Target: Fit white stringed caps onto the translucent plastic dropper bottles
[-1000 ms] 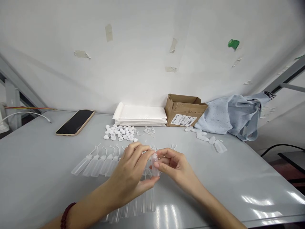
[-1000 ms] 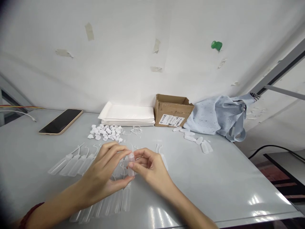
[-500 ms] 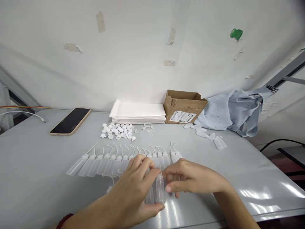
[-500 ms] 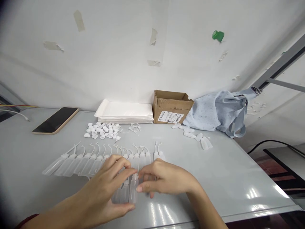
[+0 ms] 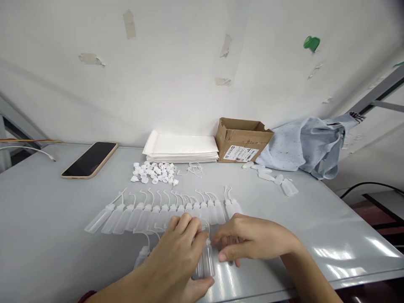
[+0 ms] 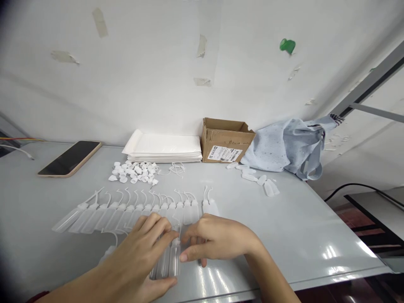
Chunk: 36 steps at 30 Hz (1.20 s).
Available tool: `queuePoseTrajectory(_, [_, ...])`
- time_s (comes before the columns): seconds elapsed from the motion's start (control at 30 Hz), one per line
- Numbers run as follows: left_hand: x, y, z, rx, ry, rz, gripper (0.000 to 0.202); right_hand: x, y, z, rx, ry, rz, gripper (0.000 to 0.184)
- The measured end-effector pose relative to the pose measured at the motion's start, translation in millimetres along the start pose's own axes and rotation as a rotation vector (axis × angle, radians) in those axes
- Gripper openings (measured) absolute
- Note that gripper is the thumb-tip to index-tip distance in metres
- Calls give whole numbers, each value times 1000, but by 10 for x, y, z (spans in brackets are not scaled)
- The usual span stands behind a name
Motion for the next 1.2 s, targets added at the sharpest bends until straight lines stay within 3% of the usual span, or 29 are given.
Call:
queuePoseTrajectory(0.6, [11, 9, -21, -82, 6, -6, 27, -62, -45, -25, 21, 14, 19, 44])
queuePoseTrajectory(1.2, [31, -8, -35, -141, -17, -94, 37, -54, -15, -28, 4, -15, -9, 32])
Point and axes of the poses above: each hand's wrist, its own x-axis away from the middle knuckle, its own y-axis out of the back of the hand, z = x × y, the point moved 2 cm from there along -x, towards the middle knuckle, and after that the axes turned 2 degrees about -x, right-handed, at the moved point
